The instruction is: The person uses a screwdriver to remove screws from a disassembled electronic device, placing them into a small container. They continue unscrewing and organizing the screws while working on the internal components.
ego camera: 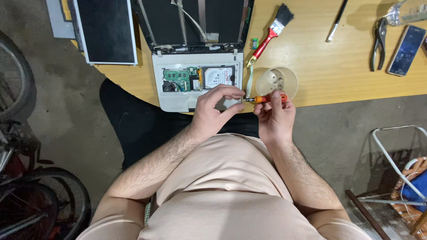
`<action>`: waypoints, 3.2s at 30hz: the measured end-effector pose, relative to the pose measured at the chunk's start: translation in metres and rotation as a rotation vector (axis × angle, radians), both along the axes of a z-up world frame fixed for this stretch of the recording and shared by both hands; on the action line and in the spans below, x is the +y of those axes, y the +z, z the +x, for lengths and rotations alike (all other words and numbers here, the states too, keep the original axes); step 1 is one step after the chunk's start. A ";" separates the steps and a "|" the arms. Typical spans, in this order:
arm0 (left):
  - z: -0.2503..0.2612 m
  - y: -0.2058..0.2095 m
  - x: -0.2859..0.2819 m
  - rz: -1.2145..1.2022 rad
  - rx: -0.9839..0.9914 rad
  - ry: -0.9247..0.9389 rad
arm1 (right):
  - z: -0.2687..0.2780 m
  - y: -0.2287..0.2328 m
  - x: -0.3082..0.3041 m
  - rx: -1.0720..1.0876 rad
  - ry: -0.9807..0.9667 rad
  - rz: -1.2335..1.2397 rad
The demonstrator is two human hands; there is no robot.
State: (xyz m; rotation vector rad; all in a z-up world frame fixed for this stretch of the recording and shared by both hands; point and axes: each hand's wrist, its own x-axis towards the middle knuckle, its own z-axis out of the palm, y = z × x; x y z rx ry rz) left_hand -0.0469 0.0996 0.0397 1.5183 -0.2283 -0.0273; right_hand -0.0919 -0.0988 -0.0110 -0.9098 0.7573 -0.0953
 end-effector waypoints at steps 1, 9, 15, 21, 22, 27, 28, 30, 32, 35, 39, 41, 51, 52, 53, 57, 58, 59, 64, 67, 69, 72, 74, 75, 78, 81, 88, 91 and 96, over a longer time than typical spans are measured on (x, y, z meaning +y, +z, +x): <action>0.000 0.001 0.002 0.004 0.001 0.001 | -0.001 -0.001 0.003 0.001 0.001 0.004; -0.001 0.006 0.004 -0.037 0.030 0.007 | 0.004 0.013 0.017 0.031 0.022 0.088; -0.001 0.006 -0.002 -0.072 0.098 0.027 | 0.008 0.022 0.017 0.044 0.047 0.111; 0.001 0.003 -0.005 -0.075 0.096 0.028 | 0.004 0.009 0.008 0.031 0.058 0.121; 0.002 0.004 -0.005 -0.073 0.096 0.026 | 0.005 0.010 0.008 0.031 0.056 0.123; 0.005 0.007 -0.005 -0.051 0.115 0.014 | 0.006 0.012 0.006 -0.052 0.066 0.129; 0.005 0.005 -0.006 -0.051 0.115 0.013 | 0.006 0.010 0.005 -0.052 0.064 0.129; 0.005 0.002 -0.006 -0.062 0.133 0.001 | 0.006 0.006 0.003 -0.055 0.065 0.108; 0.005 0.001 -0.006 -0.082 0.138 -0.013 | 0.007 0.006 0.003 -0.065 0.068 0.104; 0.002 0.003 -0.007 -0.117 0.143 -0.027 | 0.008 0.007 0.005 -0.104 0.076 0.075; 0.002 0.003 -0.004 -0.134 0.150 -0.040 | 0.013 0.022 0.013 -0.170 0.104 -0.050; 0.004 0.002 -0.001 -0.129 0.149 -0.039 | 0.015 0.032 0.017 -0.212 0.114 -0.090; 0.006 -0.001 0.003 -0.070 0.124 -0.040 | 0.022 0.062 0.031 -0.516 0.222 -0.496; 0.006 0.000 0.003 -0.071 0.124 -0.040 | 0.023 0.066 0.032 -0.516 0.223 -0.497; 0.005 0.000 0.003 -0.057 0.120 -0.040 | 0.025 0.069 0.033 -0.549 0.241 -0.609; 0.003 -0.002 0.006 -0.037 0.107 -0.042 | 0.024 0.071 0.036 -0.594 0.260 -0.754; 0.003 -0.002 0.006 -0.037 0.106 -0.041 | 0.025 0.071 0.036 -0.595 0.260 -0.754; 0.004 -0.001 0.006 -0.019 0.088 -0.038 | 0.026 0.072 0.037 -0.627 0.269 -0.784; 0.003 -0.004 0.006 0.058 0.016 -0.034 | 0.022 0.057 0.027 -0.668 0.308 -0.849; 0.001 -0.005 0.006 0.075 0.016 -0.017 | 0.019 0.050 0.022 -0.684 0.334 -0.854; -0.003 -0.008 0.010 0.093 0.094 -0.068 | 0.013 0.038 0.015 -0.667 0.342 -0.859; -0.017 -0.022 0.026 0.210 0.142 -0.052 | 0.023 0.071 0.033 -0.630 0.361 -0.804; -0.026 -0.022 0.042 0.290 0.123 -0.036 | 0.023 0.059 0.031 -0.631 0.396 -0.758; -0.032 -0.023 0.049 0.361 0.107 -0.045 | 0.021 0.053 0.030 -0.617 0.415 -0.728; -0.050 -0.051 0.079 0.602 -0.020 -0.029 | 0.022 0.049 0.047 -0.604 0.459 -0.674; -0.061 -0.075 0.099 0.787 -0.113 -0.007 | 0.028 0.055 0.064 -0.595 0.577 -0.694; -0.049 -0.067 0.098 0.928 -0.219 -0.041 | 0.035 0.004 0.085 -0.600 0.780 -0.827; -0.052 -0.072 0.099 0.988 -0.170 -0.113 | 0.034 -0.016 0.085 -0.592 0.791 -0.836; -0.057 -0.079 0.100 1.034 -0.166 -0.150 | 0.036 -0.025 0.085 -0.620 0.752 -0.846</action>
